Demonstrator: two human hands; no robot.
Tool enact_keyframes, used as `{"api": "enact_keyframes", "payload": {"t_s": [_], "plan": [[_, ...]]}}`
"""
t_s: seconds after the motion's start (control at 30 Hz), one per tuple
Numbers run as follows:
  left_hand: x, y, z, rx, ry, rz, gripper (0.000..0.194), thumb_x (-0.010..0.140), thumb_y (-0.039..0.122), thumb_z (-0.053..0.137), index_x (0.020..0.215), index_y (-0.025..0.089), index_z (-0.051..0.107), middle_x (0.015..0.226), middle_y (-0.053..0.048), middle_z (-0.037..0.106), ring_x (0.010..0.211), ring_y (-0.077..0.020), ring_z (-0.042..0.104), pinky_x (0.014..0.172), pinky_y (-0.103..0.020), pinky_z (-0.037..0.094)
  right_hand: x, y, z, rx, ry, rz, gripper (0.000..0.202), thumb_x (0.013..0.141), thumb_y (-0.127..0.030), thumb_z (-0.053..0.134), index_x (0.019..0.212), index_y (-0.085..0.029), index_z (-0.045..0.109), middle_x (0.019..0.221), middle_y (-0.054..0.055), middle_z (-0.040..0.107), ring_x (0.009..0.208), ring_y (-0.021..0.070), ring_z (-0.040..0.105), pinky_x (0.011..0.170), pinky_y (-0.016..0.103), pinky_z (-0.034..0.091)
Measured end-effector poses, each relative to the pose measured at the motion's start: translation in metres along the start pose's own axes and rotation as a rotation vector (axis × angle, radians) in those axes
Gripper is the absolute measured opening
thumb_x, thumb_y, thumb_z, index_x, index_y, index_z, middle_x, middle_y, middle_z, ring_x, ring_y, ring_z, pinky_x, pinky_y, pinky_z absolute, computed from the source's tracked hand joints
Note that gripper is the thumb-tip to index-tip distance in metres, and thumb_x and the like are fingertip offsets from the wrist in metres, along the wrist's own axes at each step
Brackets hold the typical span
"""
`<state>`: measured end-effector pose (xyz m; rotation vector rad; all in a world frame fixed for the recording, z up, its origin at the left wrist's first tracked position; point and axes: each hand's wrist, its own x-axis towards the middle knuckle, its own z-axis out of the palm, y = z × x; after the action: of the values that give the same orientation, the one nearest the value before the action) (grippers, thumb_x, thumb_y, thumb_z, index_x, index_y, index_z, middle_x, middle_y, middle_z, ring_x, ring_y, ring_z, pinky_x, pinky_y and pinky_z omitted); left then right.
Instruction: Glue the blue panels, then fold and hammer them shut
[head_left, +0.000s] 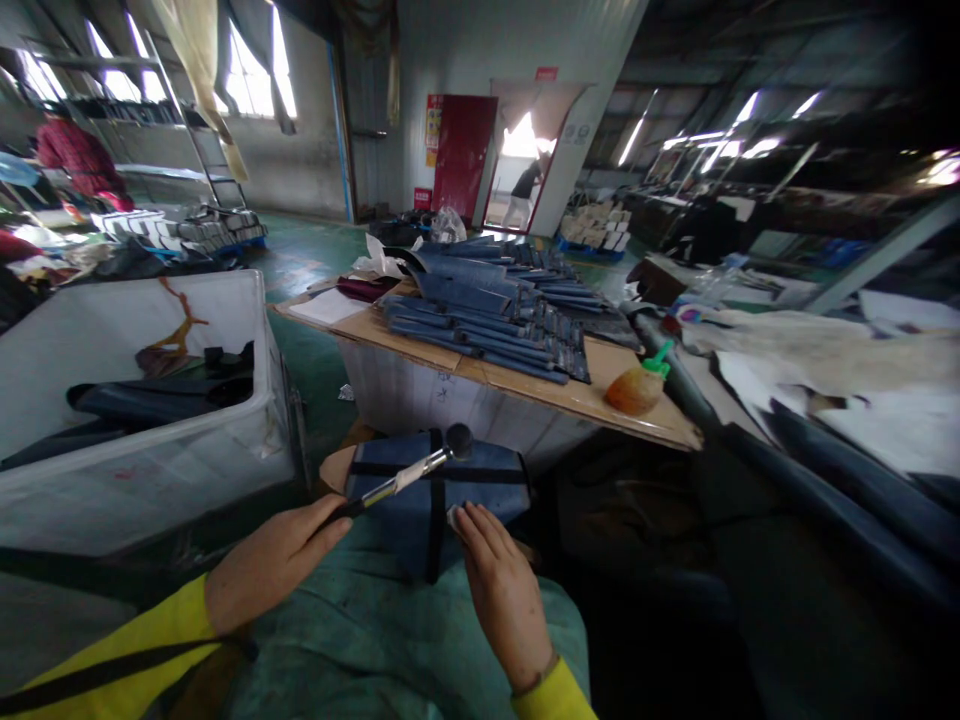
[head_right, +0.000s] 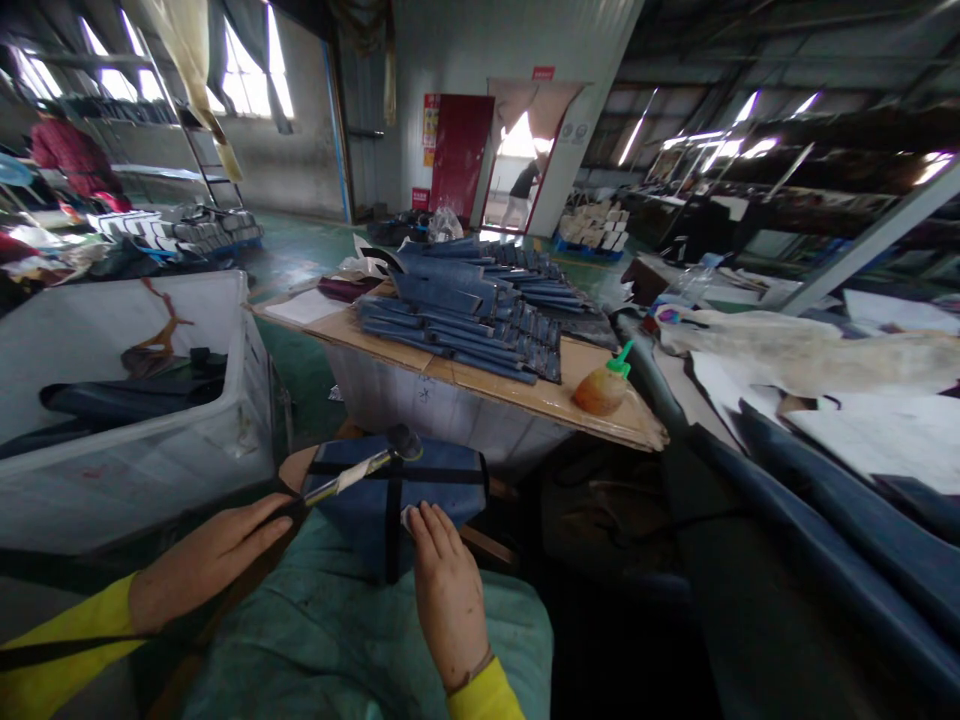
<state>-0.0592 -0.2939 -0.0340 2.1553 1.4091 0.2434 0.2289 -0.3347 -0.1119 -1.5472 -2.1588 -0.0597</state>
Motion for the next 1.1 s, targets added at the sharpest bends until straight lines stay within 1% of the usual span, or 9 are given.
{"api": "enact_keyframes", "payload": {"t_s": [0.07, 0.2, 0.37, 0.53, 0.7, 0.83, 0.9, 1.0, 1.1], "plan": [[0.0, -0.002, 0.001, 0.016, -0.002, -0.02, 0.041, 0.093, 0.045, 0.029, 0.119, 0.023, 0.052, 0.115, -0.005, 0.063, 0.108, -0.0207, 0.057, 0.092, -0.03, 0.045, 0.0, 0.0, 0.0, 0.008, -0.001, 0.007, 0.05, 0.083, -0.005, 0.043, 0.131, -0.017, 0.045, 0.131, 0.007, 0.05, 0.123, 0.0207, 0.043, 0.099, 0.037, 0.045], [-0.002, -0.007, 0.008, 0.118, -0.068, -0.05, 0.043, 0.092, 0.048, 0.032, 0.115, 0.021, 0.056, 0.11, -0.008, 0.065, 0.104, -0.0248, 0.06, 0.091, -0.036, 0.045, 0.001, -0.001, 0.001, 0.015, 0.009, 0.004, 0.048, 0.083, -0.005, 0.044, 0.13, -0.017, 0.046, 0.131, 0.007, 0.051, 0.123, 0.0209, 0.044, 0.099, 0.038, 0.045], [-0.004, -0.001, 0.008, 0.076, 0.024, -0.024, 0.042, 0.093, 0.047, 0.03, 0.122, 0.024, 0.05, 0.118, -0.005, 0.061, 0.109, -0.0216, 0.057, 0.093, -0.031, 0.044, 0.0, 0.001, 0.001, 0.026, -0.001, 0.017, 0.05, 0.083, -0.004, 0.043, 0.131, -0.017, 0.045, 0.131, 0.007, 0.05, 0.124, 0.021, 0.043, 0.1, 0.038, 0.044], [0.005, 0.002, 0.008, 0.082, -0.079, -0.014, 0.042, 0.092, 0.046, 0.032, 0.119, 0.021, 0.053, 0.112, -0.008, 0.064, 0.101, -0.0227, 0.061, 0.091, -0.034, 0.045, 0.003, 0.001, -0.002, 0.051, 0.011, 0.021, 0.048, 0.083, -0.005, 0.043, 0.129, -0.018, 0.047, 0.129, 0.007, 0.052, 0.123, 0.0208, 0.044, 0.099, 0.038, 0.045], [0.006, 0.005, 0.003, -0.009, 0.027, -0.022, 0.042, 0.093, 0.045, 0.032, 0.122, 0.022, 0.05, 0.116, -0.006, 0.062, 0.109, -0.0211, 0.057, 0.096, -0.033, 0.042, 0.004, 0.001, -0.005, 0.06, 0.01, 0.026, 0.048, 0.083, -0.004, 0.042, 0.129, -0.018, 0.047, 0.13, 0.008, 0.052, 0.123, 0.0208, 0.044, 0.099, 0.038, 0.045], [0.0, -0.008, 0.01, 0.043, 0.0, -0.03, 0.041, 0.091, 0.046, 0.035, 0.116, 0.022, 0.056, 0.108, -0.006, 0.066, 0.102, -0.0232, 0.061, 0.09, -0.033, 0.046, 0.004, 0.0, -0.005, 0.069, 0.02, 0.024, 0.047, 0.084, -0.005, 0.042, 0.128, -0.019, 0.049, 0.128, 0.007, 0.053, 0.122, 0.0205, 0.045, 0.098, 0.038, 0.046], [-0.001, -0.012, 0.011, 0.052, -0.012, -0.039, 0.04, 0.09, 0.046, 0.036, 0.114, 0.022, 0.057, 0.108, -0.006, 0.066, 0.101, -0.0232, 0.061, 0.089, -0.032, 0.047, 0.005, 0.001, -0.005, 0.07, 0.022, 0.024, 0.046, 0.084, -0.006, 0.043, 0.128, -0.018, 0.049, 0.127, 0.007, 0.054, 0.121, 0.0207, 0.046, 0.097, 0.038, 0.046], [0.0, -0.009, 0.008, -0.022, 0.036, -0.037, 0.039, 0.092, 0.045, 0.034, 0.119, 0.024, 0.053, 0.116, -0.003, 0.063, 0.108, -0.0202, 0.058, 0.093, -0.029, 0.044, 0.005, 0.001, -0.004, 0.073, 0.015, 0.031, 0.046, 0.084, -0.006, 0.043, 0.128, -0.018, 0.049, 0.128, 0.008, 0.053, 0.121, 0.0207, 0.046, 0.098, 0.038, 0.045], [0.004, -0.003, 0.007, -0.032, 0.046, -0.05, 0.04, 0.092, 0.044, 0.033, 0.12, 0.022, 0.052, 0.114, -0.005, 0.063, 0.109, -0.0206, 0.057, 0.093, -0.029, 0.043, 0.005, 0.002, -0.004, 0.078, 0.011, 0.033, 0.047, 0.084, -0.005, 0.042, 0.128, -0.017, 0.048, 0.128, 0.008, 0.053, 0.122, 0.0203, 0.045, 0.1, 0.038, 0.044]]}}
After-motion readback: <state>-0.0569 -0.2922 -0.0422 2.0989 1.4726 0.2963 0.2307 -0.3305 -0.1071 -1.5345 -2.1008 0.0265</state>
